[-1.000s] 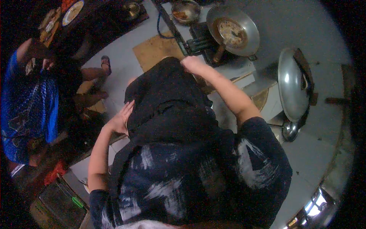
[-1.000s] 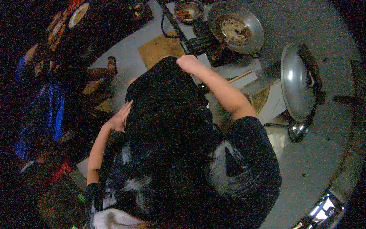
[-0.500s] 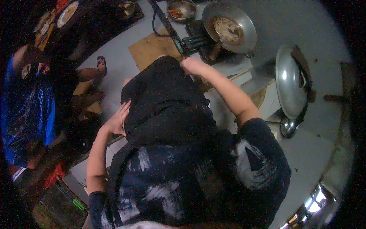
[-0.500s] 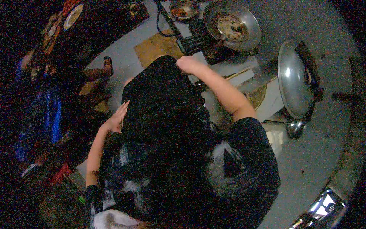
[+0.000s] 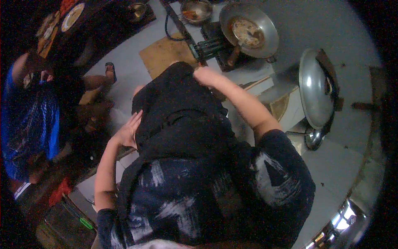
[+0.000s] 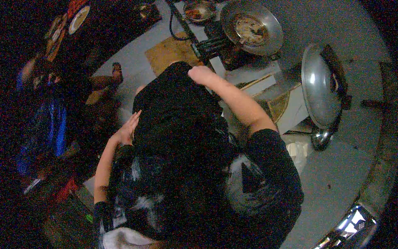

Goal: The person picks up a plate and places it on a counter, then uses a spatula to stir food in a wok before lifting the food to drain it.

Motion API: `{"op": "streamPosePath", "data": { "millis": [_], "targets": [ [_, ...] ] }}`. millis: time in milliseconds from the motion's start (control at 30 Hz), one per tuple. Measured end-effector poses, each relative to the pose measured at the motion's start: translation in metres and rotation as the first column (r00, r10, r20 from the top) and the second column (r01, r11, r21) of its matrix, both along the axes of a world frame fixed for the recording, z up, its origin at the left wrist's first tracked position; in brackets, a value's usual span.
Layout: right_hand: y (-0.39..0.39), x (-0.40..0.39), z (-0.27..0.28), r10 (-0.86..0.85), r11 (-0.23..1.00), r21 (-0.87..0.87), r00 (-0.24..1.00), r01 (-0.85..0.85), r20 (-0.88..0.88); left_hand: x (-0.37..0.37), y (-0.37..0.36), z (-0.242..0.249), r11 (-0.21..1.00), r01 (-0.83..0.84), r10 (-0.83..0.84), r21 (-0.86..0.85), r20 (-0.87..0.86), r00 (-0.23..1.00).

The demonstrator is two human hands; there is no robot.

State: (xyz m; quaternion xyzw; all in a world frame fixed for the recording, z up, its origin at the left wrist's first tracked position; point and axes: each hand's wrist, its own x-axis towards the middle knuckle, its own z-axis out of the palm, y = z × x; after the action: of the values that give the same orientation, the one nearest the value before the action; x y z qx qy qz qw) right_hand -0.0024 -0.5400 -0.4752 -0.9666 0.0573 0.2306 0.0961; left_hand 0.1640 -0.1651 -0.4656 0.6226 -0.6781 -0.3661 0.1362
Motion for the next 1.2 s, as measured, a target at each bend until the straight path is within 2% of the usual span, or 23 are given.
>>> {"op": "streamPosePath", "data": {
  "millis": [33, 100, 133, 200, 233, 333, 400, 433, 500, 533, 567, 633, 667, 700, 800, 867, 900, 967, 1000, 1067, 1100, 1167, 1200],
  "targets": [
    [0.001, -0.002, -0.023, -0.007, 1.0, -0.022, 1.0, 0.007, 0.029, -0.001, -0.001, 0.001, 1.0, 0.0, 0.0, 0.0, 0.001, 1.0],
    [-0.002, -0.004, -0.022, -0.13, 0.991, 0.009, 0.988, 0.13, 0.083, -0.004, -0.001, 0.003, 1.0, 0.018, -0.018, 0.001, 0.014, 1.0],
    [-0.002, -0.007, -0.024, -0.13, 0.992, 0.009, 0.988, 0.129, 0.085, -0.007, 0.002, 0.002, 1.0, 0.017, -0.017, 0.0, 0.016, 1.0],
    [-0.006, -0.015, -0.036, -0.303, 0.953, 0.131, 0.899, 0.274, 0.317, -0.014, 0.008, -0.003, 0.997, -0.013, 0.011, -0.076, -0.024, 1.0],
    [-0.009, -0.018, -0.049, -0.304, 0.953, 0.123, 0.895, 0.279, 0.325, -0.018, 0.009, -0.004, 0.996, -0.007, 0.006, -0.086, -0.018, 1.0],
    [-0.02, -0.031, -0.097, -0.474, 0.88, 0.128, 0.856, 0.457, 0.206, -0.02, 0.004, -0.009, 0.995, 0.011, -0.014, -0.097, -0.031, 0.999],
    [-0.019, -0.046, -0.116, -0.501, 0.863, 0.142, 0.856, 0.484, 0.127, -0.021, 0.004, -0.016, 1.0, -0.023, 0.023, 0.005, -0.004, 1.0],
    [-0.02, -0.055, -0.125, -0.502, 0.858, 0.176, 0.86, 0.482, 0.092, -0.02, 0.001, -0.013, 1.0, -0.003, 0.003, -0.005, 0.008, 1.0],
    [-0.012, -0.067, -0.111, -0.502, 0.853, 0.19, 0.863, 0.486, 0.044, -0.023, -0.007, -0.002, 0.994, -0.011, 0.009, 0.104, 0.019, 1.0],
    [-0.011, -0.071, -0.137, -0.551, 0.827, 0.184, 0.831, 0.532, 0.075, -0.026, -0.014, 0.004, 0.984, -0.004, -0.011, 0.179, 0.08, 0.997],
    [-0.01, -0.066, -0.146, -0.557, 0.826, 0.168, 0.825, 0.538, 0.097, -0.018, -0.009, -0.005, 0.988, 0.005, -0.019, 0.153, 0.09, 0.996],
    [-0.011, -0.067, -0.154, -0.654, 0.715, 0.387, 0.752, 0.582, 0.078, -0.016, -0.006, -0.016, 0.995, 0.018, -0.028, 0.101, 0.097, 0.995],
    [-0.012, -0.062, -0.125, -0.621, 0.703, 0.323, 0.768, 0.634, -0.155, -0.014, -0.004, -0.02, 0.995, 0.024, -0.034, 0.097, 0.101, 0.994],
    [-0.011, -0.06, -0.12, -0.626, 0.7, 0.323, 0.765, 0.637, -0.152, -0.013, -0.003, -0.021, 0.997, 0.028, -0.035, 0.076, 0.092, 0.995],
    [-0.012, -0.057, -0.12, -0.59, 0.776, 0.23, 0.805, 0.588, -0.066, -0.016, -0.006, -0.016, 0.995, 0.027, -0.038, 0.1, 0.11, 0.993],
    [-0.015, -0.049, -0.119, -0.621, 0.759, 0.343, 0.774, 0.553, 0.125, -0.016, -0.008, -0.013, 0.99, 0.02, -0.04, 0.139, 0.143, 0.989],
    [-0.016, -0.041, -0.117, -0.622, 0.759, 0.342, 0.771, 0.554, 0.134, -0.016, -0.007, -0.013, 0.988, 0.03, -0.051, 0.152, 0.139, 0.989],
    [-0.012, -0.02, -0.108, -0.789, 0.613, 0.426, 0.551, 0.666, 0.273, -0.014, -0.008, -0.013, 0.986, 0.042, -0.066, 0.162, 0.146, 0.987],
    [-0.01, -0.011, -0.093, -0.789, 0.612, 0.432, 0.547, 0.663, 0.279, -0.014, -0.009, -0.012, 0.988, 0.053, -0.074, 0.148, 0.14, 0.987],
    [-0.001, 0.007, -0.066, -0.678, 0.715, 0.386, 0.444, 0.583, 0.586, -0.015, -0.009, -0.016, 0.991, 0.042, -0.061, 0.13, 0.144, 0.988],
    [0.006, 0.016, -0.06, -0.67, 0.726, 0.397, 0.446, 0.562, 0.594, -0.015, -0.006, -0.021, 0.991, 0.021, -0.043, 0.132, 0.162, 0.986],
    [0.018, 0.03, -0.044, -0.615, 0.788, 0.489, 0.498, 0.374, 0.611, -0.017, -0.001, -0.026, 0.999, 0.03, -0.035, 0.043, 0.103, 0.994],
    [0.023, 0.034, -0.038, -0.549, 0.831, 0.442, 0.626, 0.339, 0.553, -0.017, -0.002, -0.022, 0.997, 0.047, -0.052, 0.056, 0.084, 0.995]
  ]
}}
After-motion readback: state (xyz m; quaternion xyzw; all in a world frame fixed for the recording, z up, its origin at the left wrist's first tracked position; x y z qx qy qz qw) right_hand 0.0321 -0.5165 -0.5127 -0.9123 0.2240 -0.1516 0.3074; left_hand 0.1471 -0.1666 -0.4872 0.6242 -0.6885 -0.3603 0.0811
